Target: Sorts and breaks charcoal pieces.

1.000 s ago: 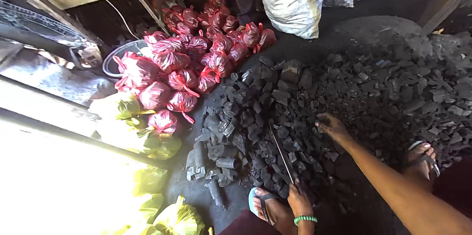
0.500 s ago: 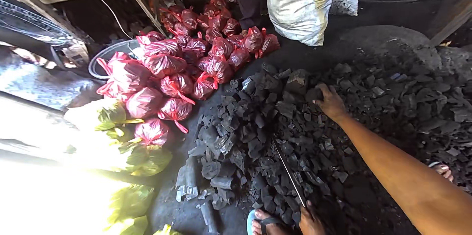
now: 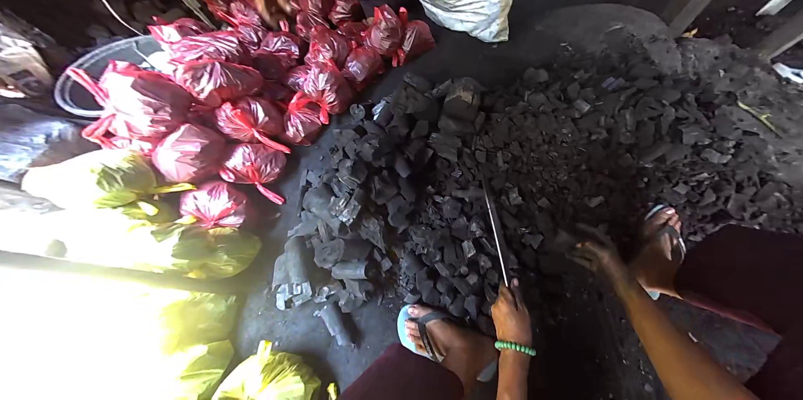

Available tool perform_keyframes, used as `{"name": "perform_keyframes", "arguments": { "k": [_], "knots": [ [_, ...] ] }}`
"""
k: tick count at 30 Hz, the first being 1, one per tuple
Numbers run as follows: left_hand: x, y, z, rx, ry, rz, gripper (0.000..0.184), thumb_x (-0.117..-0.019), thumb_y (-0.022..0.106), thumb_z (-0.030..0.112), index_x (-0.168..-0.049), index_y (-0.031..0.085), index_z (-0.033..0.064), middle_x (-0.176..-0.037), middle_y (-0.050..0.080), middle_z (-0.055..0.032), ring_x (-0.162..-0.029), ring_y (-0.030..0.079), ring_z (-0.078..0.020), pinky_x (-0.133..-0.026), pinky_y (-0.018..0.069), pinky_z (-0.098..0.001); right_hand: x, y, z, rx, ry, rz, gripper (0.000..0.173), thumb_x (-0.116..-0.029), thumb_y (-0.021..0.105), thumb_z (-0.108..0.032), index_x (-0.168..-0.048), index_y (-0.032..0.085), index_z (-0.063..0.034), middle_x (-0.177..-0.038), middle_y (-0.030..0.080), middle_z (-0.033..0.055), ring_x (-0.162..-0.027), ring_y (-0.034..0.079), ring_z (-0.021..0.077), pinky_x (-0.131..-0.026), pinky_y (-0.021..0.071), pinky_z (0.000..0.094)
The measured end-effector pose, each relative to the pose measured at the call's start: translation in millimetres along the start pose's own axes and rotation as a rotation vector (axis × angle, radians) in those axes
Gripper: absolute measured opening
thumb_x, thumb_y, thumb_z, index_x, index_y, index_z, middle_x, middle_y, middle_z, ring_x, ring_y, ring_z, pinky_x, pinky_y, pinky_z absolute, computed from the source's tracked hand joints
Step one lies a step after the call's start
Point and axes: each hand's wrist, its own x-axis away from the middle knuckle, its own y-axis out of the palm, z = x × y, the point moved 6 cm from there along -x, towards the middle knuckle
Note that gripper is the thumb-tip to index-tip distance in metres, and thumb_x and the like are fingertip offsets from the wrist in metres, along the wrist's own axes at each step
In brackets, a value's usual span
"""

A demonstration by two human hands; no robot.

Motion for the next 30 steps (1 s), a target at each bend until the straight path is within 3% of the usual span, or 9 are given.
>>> {"name": "perform_keyframes", "arguments": {
  "k": [5,8,13,20,22,24,26,27,30],
  "knots": [
    [5.4,25.7,1.3,-0.227,0.005,-0.305,0.046,-0.1124,0.039,0.029,-0.136,0.057,-0.0067,-0.118,0.068,-0.0277,-0.113,0.067,-0.0400,-0.102,0.0490,-0.0524,17.6,13.4,-3.0,0.286,-0.027,-0.082,0.054,-0.0968,0.059,0.008,-0.148,0.046,-0.0023,-0.145,0.050,0.0267,-0.117,0.062,0.0370,-0.095,0.0547,0.0478],
    [9.8,39.9,-5.3,-0.359,-0.056,-0.481,0.050,-0.1129,0.034,0.035,-0.143,0.052,-0.0013,-0.128,0.065,-0.0264,-0.121,0.063,-0.0399,-0.105,0.0470,-0.0545,12.7,17.4,-7.1,0.546,-0.105,-0.110,0.062,-0.0930,0.074,-0.004,-0.149,0.048,-0.0020,-0.149,0.049,0.0279,-0.134,0.052,0.0403,-0.110,0.0448,0.0524],
    [12.6,42.2,-4.2,-0.381,-0.041,-0.521,0.049,-0.1131,0.034,0.034,-0.142,0.053,-0.0013,-0.130,0.064,-0.0264,-0.123,0.062,-0.0390,-0.106,0.0465,-0.0533,12.5,20.1,-14.9,0.874,-0.176,-0.061,0.067,-0.0875,0.083,-0.012,-0.147,0.052,-0.0037,-0.154,0.043,0.0266,-0.138,0.047,0.0451,-0.111,0.0420,0.0595],
    [15.0,33.1,10.3,-0.350,-0.010,-0.511,0.048,-0.1128,0.036,0.033,-0.137,0.056,-0.0026,-0.127,0.065,-0.0269,-0.121,0.063,-0.0391,-0.105,0.0466,-0.0532,13.9,22.7,-17.2,1.019,-0.178,-0.056,0.067,-0.0887,0.083,-0.022,-0.145,0.054,-0.0015,-0.148,0.052,0.0229,-0.135,0.052,0.0420,-0.112,0.0419,0.0571],
    [18.8,18.8,32.6,-0.343,0.034,-0.462,0.046,-0.1124,0.038,0.033,-0.134,0.058,-0.0027,-0.121,0.067,-0.0262,-0.118,0.064,-0.0392,-0.103,0.0477,-0.0535,15.2,13.1,-14.8,1.032,-0.130,-0.058,0.068,-0.0888,0.083,-0.021,-0.147,0.053,-0.0024,-0.148,0.053,0.0232,-0.136,0.051,0.0423,-0.113,0.0402,0.0575],
    [28.1,-2.9,60.7,-0.276,0.197,-0.263,0.042,-0.1111,0.044,0.029,-0.125,0.063,-0.0062,-0.102,0.071,-0.0258,-0.101,0.070,-0.0402,-0.093,0.0531,-0.0537,14.7,1.7,-7.6,1.014,-0.153,-0.040,0.066,-0.0877,0.083,-0.020,-0.144,0.055,0.0001,-0.145,0.055,0.0255,-0.136,0.050,0.0441,-0.113,0.0391,0.0593],
    [43.0,-25.0,84.6,-0.078,0.561,0.133,0.032,-0.1041,0.056,0.017,-0.103,0.068,-0.0130,-0.069,0.066,-0.0200,-0.062,0.068,-0.0328,-0.062,0.0566,-0.0455,13.0,-4.4,-0.7,0.989,-0.199,-0.019,0.063,-0.0866,0.084,-0.018,-0.140,0.058,0.0028,-0.141,0.057,0.0279,-0.133,0.053,0.0461,-0.110,0.0411,0.0624],
    [49.0,-32.1,92.6,0.030,0.717,0.284,0.029,-0.1015,0.056,0.014,-0.097,0.067,-0.0125,-0.061,0.062,-0.0143,-0.052,0.063,-0.0242,-0.053,0.0544,-0.0368,11.5,-5.3,1.6,0.996,-0.196,-0.017,0.063,-0.0870,0.084,-0.019,-0.141,0.058,0.0020,-0.142,0.057,0.0273,-0.133,0.053,0.0460,-0.109,0.0416,0.0636],
    [50.8,-24.3,94.8,0.177,0.865,0.372,0.028,-0.1020,0.052,0.014,-0.096,0.065,-0.0094,-0.065,0.064,-0.0105,-0.055,0.064,-0.0173,-0.056,0.0561,-0.0293,8.7,-4.6,2.0,1.025,-0.156,-0.029,0.066,-0.0888,0.082,-0.023,-0.145,0.055,-0.0007,-0.146,0.054,0.0257,-0.134,0.052,0.0455,-0.109,0.0414,0.0641]
  ]
}}
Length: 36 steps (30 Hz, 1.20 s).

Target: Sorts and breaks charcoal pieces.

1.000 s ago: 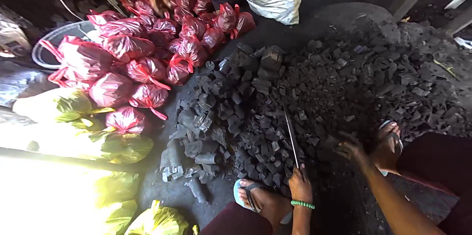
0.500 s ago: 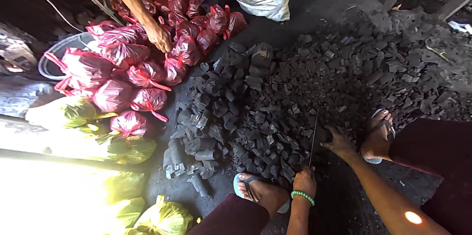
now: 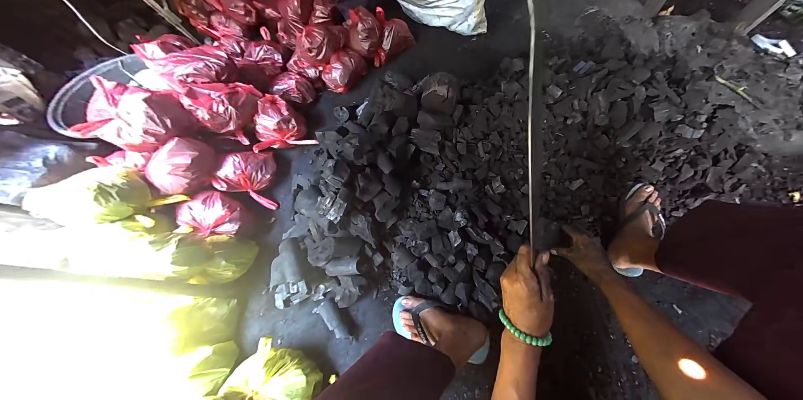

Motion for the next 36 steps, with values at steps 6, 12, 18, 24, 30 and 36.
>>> {"name": "perform_keyframes", "arguments": {
  "k": [6,12,18,24,30,36],
  "knots": [
    [89.0,59.3,-92.3,-0.368,-0.887,-1.167,0.049,-0.1132,0.032,0.034,-0.144,0.051,0.0017,-0.134,0.062,-0.0257,-0.126,0.060,-0.0403,-0.106,0.0461,-0.0563,0.8,2.3,-2.2,0.083,-0.027,-0.001,0.064,-0.0882,0.082,-0.017,-0.146,0.056,-0.0072,-0.151,0.052,0.0181,-0.136,0.052,0.0398,-0.110,0.0433,0.0595],
    [76.0,50.5,-95.8,-0.326,-0.896,-1.084,0.050,-0.1130,0.033,0.036,-0.142,0.053,0.0010,-0.130,0.064,-0.0258,-0.124,0.062,-0.0392,-0.106,0.0464,-0.0548,1.3,1.1,-1.4,-0.041,0.017,-0.009,0.066,-0.0887,0.082,-0.020,-0.145,0.055,-0.0003,-0.148,0.053,0.0236,-0.136,0.052,0.0417,-0.113,0.0408,0.0573],
    [37.9,29.8,-68.4,-0.322,-0.787,-0.803,0.047,-0.1127,0.037,0.031,-0.133,0.059,-0.0053,-0.114,0.069,-0.0265,-0.110,0.068,-0.0394,-0.099,0.0506,-0.0523,9.5,-3.6,-21.9,-0.142,0.047,0.084,0.069,-0.0883,0.083,-0.018,-0.145,0.049,0.0028,-0.147,0.050,0.0283,-0.133,0.053,0.0460,-0.109,0.0431,0.0600],
    [29.3,24.8,-54.0,-0.290,-0.614,-0.623,0.042,-0.1107,0.044,0.026,-0.127,0.063,-0.0085,-0.099,0.072,-0.0269,-0.096,0.071,-0.0419,-0.090,0.0543,-0.0539,3.1,-4.8,-35.5,-0.065,0.000,0.048,0.071,-0.0868,0.084,-0.016,-0.148,0.050,-0.0030,-0.153,0.045,0.0250,-0.136,0.050,0.0435,-0.109,0.0435,0.0596],
    [9.2,3.9,6.2,-0.104,0.082,0.022,0.027,-0.0984,0.056,0.014,-0.089,0.067,-0.0085,-0.060,0.061,-0.0112,-0.050,0.062,-0.0200,-0.052,0.0544,-0.0302,6.1,-10.7,-45.3,-0.100,-0.080,0.066,0.063,-0.0840,0.086,-0.012,-0.140,0.059,0.0003,-0.145,0.054,0.0263,-0.128,0.057,0.0459,-0.106,0.0457,0.0615],
    [54.2,41.8,-67.8,-0.420,-0.651,-0.847,0.042,-0.1114,0.041,0.027,-0.139,0.057,-0.0006,-0.112,0.071,-0.0251,-0.106,0.070,-0.0403,-0.094,0.0541,-0.0533,5.2,-9.9,-41.7,-0.111,-0.026,0.010,0.063,-0.0869,0.082,-0.009,-0.142,0.054,0.0017,-0.139,0.058,0.0261,-0.124,0.060,0.0430,-0.106,0.0461,0.0579]
  ]
}}
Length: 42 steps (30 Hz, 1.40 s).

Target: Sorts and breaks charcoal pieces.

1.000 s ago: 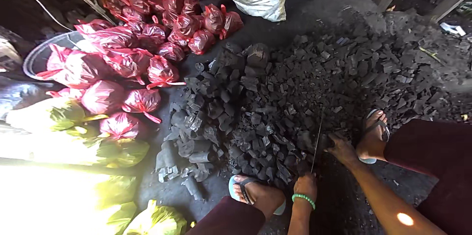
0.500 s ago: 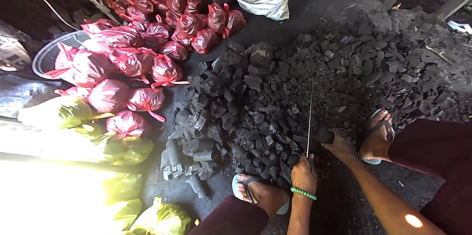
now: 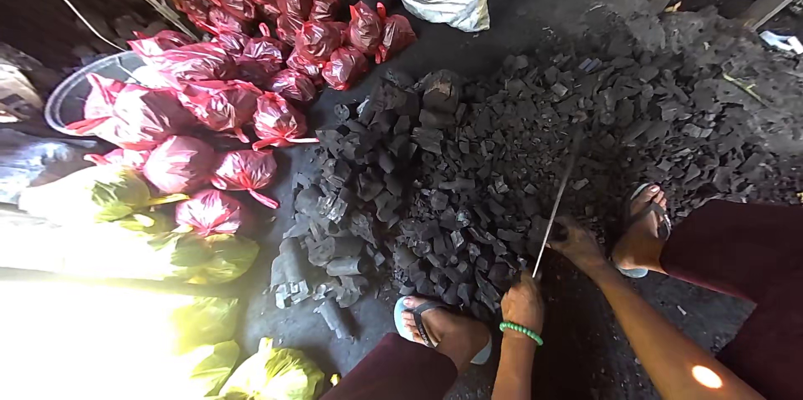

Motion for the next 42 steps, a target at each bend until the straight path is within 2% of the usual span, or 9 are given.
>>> {"name": "perform_keyframes", "arguments": {
  "k": [2,6,13,17,25,28,32,38,42],
  "knots": [
    [-12.0,22.7,-20.4,-0.088,-0.200,-0.326,0.048,-0.1129,0.033,0.034,-0.151,0.045,0.0077,-0.134,0.063,-0.0235,-0.125,0.061,-0.0409,-0.104,0.0477,-0.0576,-0.5,1.1,5.9,0.024,0.032,-0.022,0.064,-0.0878,0.082,-0.010,-0.144,0.053,0.0006,-0.140,0.058,0.0259,-0.124,0.061,0.0425,-0.106,0.0469,0.0565],
    [-9.8,16.8,-14.8,-0.070,-0.171,-0.317,0.048,-0.1130,0.032,0.035,-0.144,0.052,0.0040,-0.131,0.064,-0.0235,-0.123,0.063,-0.0388,-0.103,0.0483,-0.0554,0.6,11.0,18.9,0.033,0.058,-0.043,0.064,-0.0869,0.083,-0.013,-0.143,0.055,-0.0022,-0.143,0.057,0.0225,-0.128,0.058,0.0407,-0.108,0.0451,0.0559],
    [-9.9,-22.6,-24.7,0.321,-0.168,0.125,0.044,-0.1117,0.042,0.028,-0.125,0.062,-0.0087,-0.108,0.069,-0.0275,-0.105,0.069,-0.0389,-0.097,0.0510,-0.0513,-10.8,25.6,2.0,-0.024,0.051,-0.048,0.091,-0.0828,0.088,-0.027,-0.157,0.038,-0.0110,-0.156,0.041,0.0254,-0.141,0.044,0.0441,-0.113,0.0399,0.0602],
    [-8.7,-42.8,-50.3,0.446,-0.236,0.402,0.040,-0.1108,0.045,0.022,-0.124,0.063,-0.0117,-0.102,0.070,-0.0296,-0.098,0.069,-0.0410,-0.093,0.0518,-0.0523,-22.8,34.1,-25.5,0.113,0.065,-0.099,0.076,-0.0892,0.082,-0.026,-0.154,0.045,-0.0138,-0.156,0.041,0.0240,-0.138,0.048,0.0445,-0.110,0.0430,0.0599],
    [-12.0,-39.7,-84.4,0.603,-0.460,0.515,0.043,-0.1114,0.043,0.023,-0.120,0.063,-0.0136,-0.103,0.069,-0.0312,-0.101,0.068,-0.0425,-0.095,0.0500,-0.0537,-37.4,34.4,-144.5,-0.084,-0.417,-0.236,0.075,-0.0771,0.092,-0.018,-0.143,0.057,-0.0086,-0.147,0.053,0.0209,-0.137,0.049,0.0368,-0.112,0.0417,0.0558],
    [-18.2,-35.1,-86.9,0.628,-0.477,0.518,0.042,-0.1111,0.044,0.023,-0.117,0.064,-0.0141,-0.101,0.069,-0.0314,-0.099,0.069,-0.0428,-0.093,0.0508,-0.0536,-60.1,26.2,-188.6,-0.060,-0.525,-0.124,0.068,-0.0841,0.086,-0.018,-0.144,0.056,-0.0064,-0.150,0.049,0.0232,-0.138,0.048,0.0401,-0.111,0.0419,0.0587],
    [-21.7,-28.9,-87.7,0.666,-0.507,0.461,0.044,-0.1117,0.042,0.023,-0.121,0.062,-0.0149,-0.103,0.069,-0.0331,-0.100,0.069,-0.0454,-0.094,0.0507,-0.0554,-101.3,20.0,-247.4,0.095,-0.557,0.107,0.064,-0.0940,0.074,-0.014,-0.151,0.047,-0.0041,-0.159,0.038,0.0255,-0.143,0.042,0.0463,-0.113,0.0392,0.0613],
    [-35.7,-6.6,-91.9,0.735,-0.469,0.450,0.046,-0.1119,0.041,0.024,-0.120,0.063,-0.0154,-0.101,0.069,-0.0330,-0.096,0.068,-0.0451,-0.092,0.0506,-0.0559,-144.9,34.8,-318.6,0.492,-0.704,0.080,0.077,-0.0952,0.067,-0.005,-0.162,0.033,-0.0199,-0.168,0.026,0.0188,-0.152,0.025,0.0487,-0.113,0.0286,0.0716],
    [-33.0,-9.1,-90.1,0.763,-0.485,0.432,0.045,-0.1118,0.041,0.023,-0.117,0.063,-0.0159,-0.098,0.068,-0.0322,-0.093,0.068,-0.0437,-0.091,0.0508,-0.0552,-148.3,31.8,-326.1,0.614,-0.604,0.075,0.065,-0.0902,0.078,-0.014,-0.150,0.052,-0.0120,-0.153,0.039,0.0289,-0.139,0.039,0.0525,-0.103,0.0403,0.0690]
  ]
}}
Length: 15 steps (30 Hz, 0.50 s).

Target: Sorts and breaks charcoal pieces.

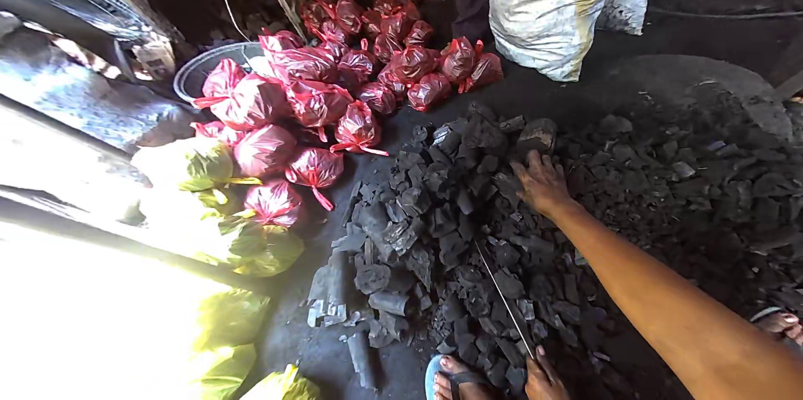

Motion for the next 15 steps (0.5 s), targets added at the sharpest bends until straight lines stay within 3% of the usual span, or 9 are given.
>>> {"name": "perform_keyframes", "arguments": {
  "k": [3,7,9,12,15],
  "knots": [
    [0.7,6.2,-4.4,-0.079,0.095,0.014,0.046,-0.1117,0.041,0.024,-0.118,0.063,-0.0156,-0.096,0.069,-0.0304,-0.090,0.069,-0.0419,-0.088,0.0533,-0.0533,20.3,-0.4,17.3,-0.067,0.049,0.007,0.052,-0.0917,0.078,-0.017,-0.139,0.059,-0.0051,-0.151,0.038,0.0332,-0.138,0.041,0.0542,-0.104,0.0452,0.0646],
    [21.1,9.9,2.5,-0.230,0.126,-0.156,0.047,-0.1122,0.039,0.026,-0.134,0.056,-0.0115,-0.104,0.070,-0.0312,-0.097,0.070,-0.0456,-0.091,0.0531,-0.0574,83.9,11.2,68.7,-0.470,0.196,0.219,0.044,-0.0910,0.078,-0.012,-0.132,0.063,-0.0040,-0.143,0.048,0.0320,-0.128,0.052,0.0507,-0.100,0.0485,0.0650],
    [30.8,9.8,7.5,-0.289,0.120,-0.210,0.046,-0.1121,0.040,0.028,-0.133,0.058,-0.0079,-0.105,0.071,-0.0297,-0.100,0.070,-0.0453,-0.092,0.0529,-0.0581,129.1,26.3,100.0,-0.749,0.343,0.323,0.042,-0.0935,0.076,-0.011,-0.131,0.061,0.0002,-0.138,0.054,0.0296,-0.124,0.055,0.0465,-0.099,0.0473,0.0644],
    [34.2,8.6,8.7,-0.278,0.157,-0.146,0.045,-0.1117,0.042,0.027,-0.131,0.061,-0.0083,-0.106,0.071,-0.0299,-0.101,0.070,-0.0452,-0.093,0.0525,-0.0571,206.0,68.0,138.8,-1.241,0.620,0.439,0.035,-0.1021,0.061,-0.009,-0.135,0.052,-0.0006,-0.125,0.060,0.0203,-0.103,0.065,0.0272,-0.084,0.0573,0.0451],
    [36.3,-1.4,18.4,-0.222,0.220,-0.067,0.044,-0.1114,0.043,0.023,-0.131,0.059,-0.0127,-0.107,0.070,-0.0319,-0.102,0.070,-0.0457,-0.095,0.0517,-0.0559,278.2,101.3,161.2,-1.476,0.969,0.452,0.040,-0.1035,0.060,-0.015,-0.141,0.049,-0.0033,-0.128,0.058,0.0193,-0.100,0.062,0.0255,-0.081,0.0541,0.0414]
  ]
}}
